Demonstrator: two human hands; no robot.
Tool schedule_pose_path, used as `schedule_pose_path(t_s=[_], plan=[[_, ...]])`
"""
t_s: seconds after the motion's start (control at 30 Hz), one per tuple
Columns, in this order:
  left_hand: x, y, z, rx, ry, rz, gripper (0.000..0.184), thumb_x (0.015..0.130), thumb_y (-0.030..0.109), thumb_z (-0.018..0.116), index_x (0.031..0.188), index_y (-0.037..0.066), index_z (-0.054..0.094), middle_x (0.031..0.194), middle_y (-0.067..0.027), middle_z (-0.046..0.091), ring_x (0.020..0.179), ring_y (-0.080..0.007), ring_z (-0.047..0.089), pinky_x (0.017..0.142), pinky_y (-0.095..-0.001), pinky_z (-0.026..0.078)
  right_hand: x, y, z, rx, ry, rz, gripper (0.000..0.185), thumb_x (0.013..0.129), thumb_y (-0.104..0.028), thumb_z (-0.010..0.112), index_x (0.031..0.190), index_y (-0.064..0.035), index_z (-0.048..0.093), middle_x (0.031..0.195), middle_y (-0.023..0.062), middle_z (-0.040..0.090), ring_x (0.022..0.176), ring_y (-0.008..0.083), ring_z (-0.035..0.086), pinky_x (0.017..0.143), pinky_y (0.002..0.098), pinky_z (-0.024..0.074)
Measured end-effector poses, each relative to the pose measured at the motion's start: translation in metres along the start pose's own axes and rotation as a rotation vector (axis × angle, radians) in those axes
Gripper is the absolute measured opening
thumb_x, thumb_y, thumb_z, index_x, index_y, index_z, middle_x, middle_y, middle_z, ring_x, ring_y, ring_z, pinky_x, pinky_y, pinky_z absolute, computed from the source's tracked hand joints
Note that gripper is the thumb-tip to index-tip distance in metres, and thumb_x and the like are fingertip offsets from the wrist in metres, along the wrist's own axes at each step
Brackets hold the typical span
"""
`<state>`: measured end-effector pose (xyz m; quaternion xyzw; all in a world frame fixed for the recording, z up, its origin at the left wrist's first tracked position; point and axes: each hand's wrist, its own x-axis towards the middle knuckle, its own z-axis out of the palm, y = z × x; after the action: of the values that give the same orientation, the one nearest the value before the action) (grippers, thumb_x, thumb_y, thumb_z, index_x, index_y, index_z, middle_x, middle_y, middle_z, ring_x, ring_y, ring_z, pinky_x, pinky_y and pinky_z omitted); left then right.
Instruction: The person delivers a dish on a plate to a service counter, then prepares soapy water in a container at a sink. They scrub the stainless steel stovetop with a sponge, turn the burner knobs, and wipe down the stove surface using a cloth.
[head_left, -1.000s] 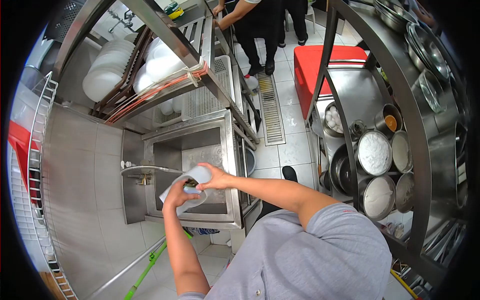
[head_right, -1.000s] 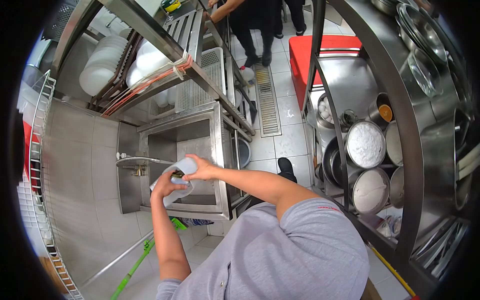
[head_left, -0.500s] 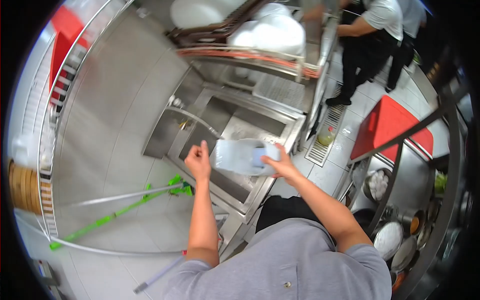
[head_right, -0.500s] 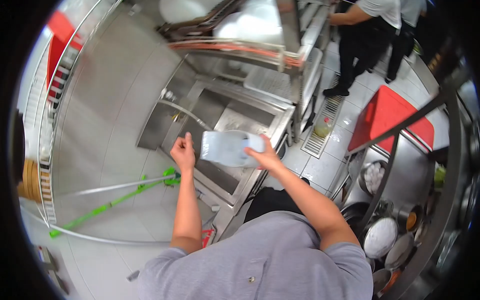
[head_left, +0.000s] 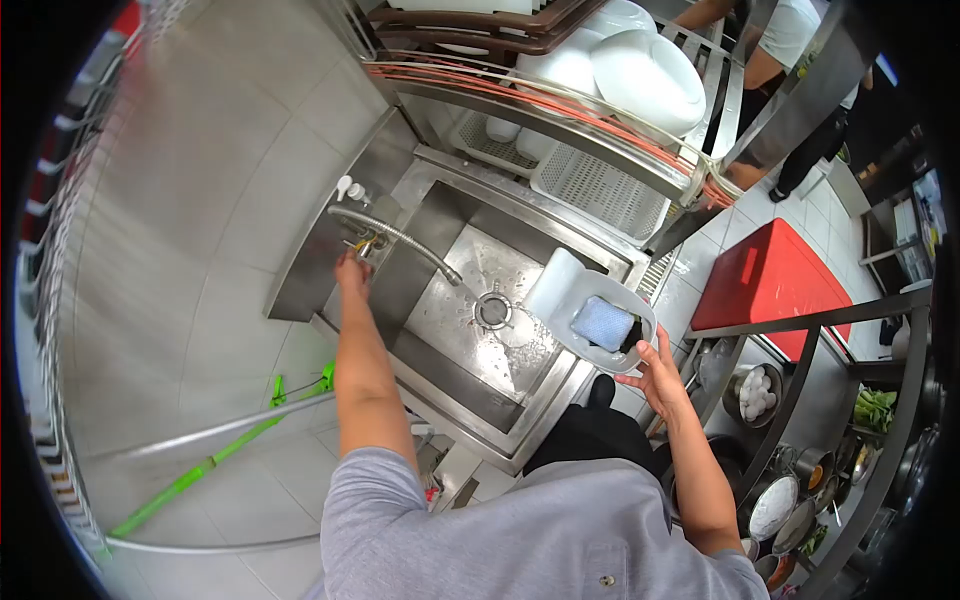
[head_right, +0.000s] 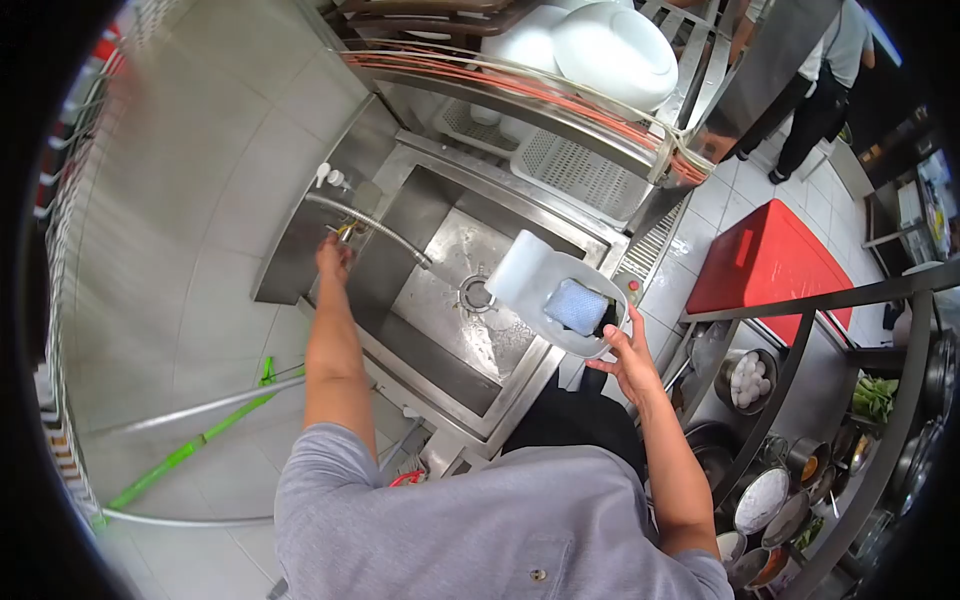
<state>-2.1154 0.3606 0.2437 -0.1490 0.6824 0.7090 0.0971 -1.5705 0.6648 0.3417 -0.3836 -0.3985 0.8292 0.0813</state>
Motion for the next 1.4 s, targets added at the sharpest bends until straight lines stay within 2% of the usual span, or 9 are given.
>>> schedule_pose_path(t_s=[0.13,0.23,0.37,0.53,0.8,0.93,1.2,1.3,1.4], plan=[[0.005,0.011,0.007,0.054,-0.105,-0.057,0.036,0.084,0.006,0.064,0.117,0.009,0.051,0.095,-0.0023,0.06,0.075,-0.0118,0.058,0.058,-0.023,0.048,0.008,0.016,0.004,0.048,0.005,-0.036,0.078,0.089,-0.04,0.064,0.147,-0.0227,0.015,0.142,0.0126,0.033,0.115,0.0313,0.053,0.081,0.0471,0.0551],[-0.001,-0.008,0.004,0.192,-0.079,0.215,0.041,0.08,-0.001,0.063,0.117,0.009,0.05,0.106,-0.0035,0.058,0.091,-0.0146,0.059,0.066,-0.027,0.052,0.007,0.01,0.021,0.116,0.051,-0.061,0.084,0.09,-0.036,0.064,0.15,-0.0214,0.007,0.138,0.0188,0.038,0.118,0.0315,0.049,0.083,0.0483,0.0529],[-0.017,-0.031,-0.004,0.487,-0.133,0.621,0.065,0.077,-0.009,0.061,0.136,0.006,0.041,0.128,-0.0108,0.054,0.117,-0.0264,0.055,0.093,-0.0342,0.046,0.038,0.0,0.051,0.168,0.063,-0.057,0.088,0.089,-0.035,0.065,0.15,-0.0196,0.002,0.146,0.0206,0.024,0.126,0.0387,0.041,0.087,0.0508,0.0526],[-0.069,-0.016,-0.019,0.607,-0.125,0.613,0.069,0.082,0.0,0.063,0.144,0.008,0.036,0.141,-0.0181,0.047,0.128,-0.0308,0.048,0.103,-0.0388,0.039,0.122,-0.029,0.131,0.075,-0.11,-0.076,0.085,0.088,-0.034,0.065,0.148,-0.0194,0.006,0.147,0.0182,0.021,0.128,0.0416,0.037,0.092,0.0553,0.0502],[-0.292,-0.081,-0.065,0.394,-0.202,0.462,0.037,0.085,0.001,0.064,0.122,0.004,0.06,0.122,-0.0113,0.061,0.106,-0.0191,0.06,0.088,-0.0307,0.048,0.288,-0.031,0.258,0.105,-0.334,-0.012,0.087,0.086,-0.036,0.064,0.149,-0.0169,0.008,0.147,0.019,0.022,0.125,0.0421,0.042,0.088,0.055,0.0519],[-0.363,-0.083,-0.088,0.399,-0.244,0.357,0.033,0.083,0.0,0.064,0.116,0.004,0.063,0.119,-0.0134,0.062,0.105,-0.0216,0.061,0.084,-0.0302,0.051,0.335,-0.025,0.299,0.067,-0.276,-0.083,0.076,0.088,-0.043,0.063,0.147,-0.0118,0.024,0.142,0.0161,0.037,0.121,0.0393,0.048,0.081,0.0517,0.0555],[-0.354,-0.045,-0.076,0.573,-0.197,0.553,0.03,0.084,-0.001,0.064,0.113,0.001,0.063,0.116,-0.0124,0.062,0.101,-0.0202,0.062,0.084,-0.0297,0.051,0.333,-0.015,0.318,-0.053,-0.107,-0.076,0.09,0.083,-0.065,0.059,0.146,-0.01,0.025,0.145,0.0226,0.03,0.132,0.0377,0.033,0.087,0.0522,0.0518],[-0.347,-0.026,-0.022,0.533,-0.305,0.688,0.028,0.083,-0.002,0.062,0.111,0.0,0.063,0.115,-0.0141,0.063,0.098,-0.0226,0.062,0.081,-0.0309,0.05,0.313,-0.011,0.284,-0.02,-0.187,-0.107,0.083,0.086,-0.064,0.055,0.144,-0.0099,0.03,0.145,0.0188,0.033,0.129,0.0373,0.039,0.09,0.0507,0.0499],[-0.364,-0.023,0.041,0.509,-0.52,0.725,0.028,0.084,-0.001,0.061,0.112,0.001,0.063,0.115,-0.0152,0.062,0.101,-0.026,0.061,0.08,-0.0324,0.05,0.245,-0.021,0.219,0.066,-0.304,-0.199,0.048,0.091,-0.045,0.059,0.122,-0.0079,0.055,0.119,0.0109,0.06,0.099,0.0207,0.061,0.075,0.0393,0.0538]])
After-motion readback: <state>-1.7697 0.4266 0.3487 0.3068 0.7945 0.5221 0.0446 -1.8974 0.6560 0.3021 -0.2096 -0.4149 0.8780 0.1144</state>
